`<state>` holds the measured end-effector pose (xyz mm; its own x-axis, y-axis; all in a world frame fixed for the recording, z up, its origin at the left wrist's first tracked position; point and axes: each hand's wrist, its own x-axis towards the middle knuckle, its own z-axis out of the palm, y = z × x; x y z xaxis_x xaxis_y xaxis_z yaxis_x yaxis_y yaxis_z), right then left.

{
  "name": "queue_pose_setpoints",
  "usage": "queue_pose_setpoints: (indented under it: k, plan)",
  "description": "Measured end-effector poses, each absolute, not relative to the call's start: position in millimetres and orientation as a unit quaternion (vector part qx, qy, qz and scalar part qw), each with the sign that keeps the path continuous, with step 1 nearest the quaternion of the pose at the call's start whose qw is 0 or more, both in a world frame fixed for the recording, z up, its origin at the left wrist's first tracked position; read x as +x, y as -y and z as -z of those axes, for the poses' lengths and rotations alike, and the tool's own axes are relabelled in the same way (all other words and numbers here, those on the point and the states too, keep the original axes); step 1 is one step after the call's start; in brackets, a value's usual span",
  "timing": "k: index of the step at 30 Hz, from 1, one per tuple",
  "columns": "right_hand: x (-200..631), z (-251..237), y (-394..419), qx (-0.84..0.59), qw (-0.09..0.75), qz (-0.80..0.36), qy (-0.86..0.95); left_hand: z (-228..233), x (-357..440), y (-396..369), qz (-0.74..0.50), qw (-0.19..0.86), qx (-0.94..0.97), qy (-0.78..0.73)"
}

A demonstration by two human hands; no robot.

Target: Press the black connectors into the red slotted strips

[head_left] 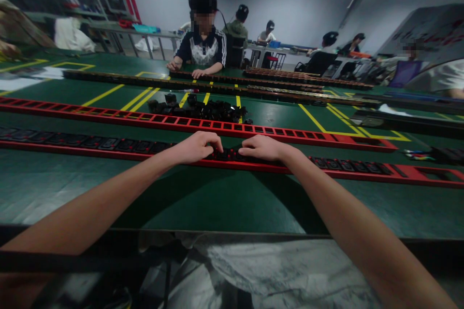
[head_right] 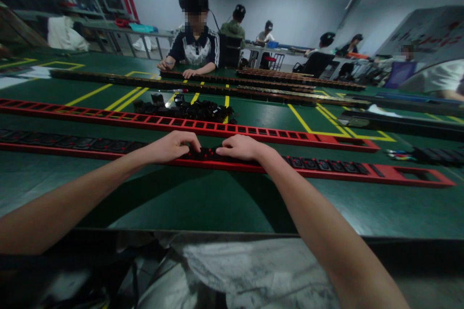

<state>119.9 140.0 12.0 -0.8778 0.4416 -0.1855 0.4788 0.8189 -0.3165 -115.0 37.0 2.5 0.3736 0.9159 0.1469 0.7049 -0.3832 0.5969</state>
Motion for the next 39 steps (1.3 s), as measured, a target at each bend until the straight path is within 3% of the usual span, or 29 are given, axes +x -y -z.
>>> queue_pose_setpoints:
  k: [39]
  plan:
    - [120.3,-9.0,-142.2,0.234,0.046,0.182,-0.954,-1.0,-115.9,-37.5,-0.239,0.22,0.8,-0.505]
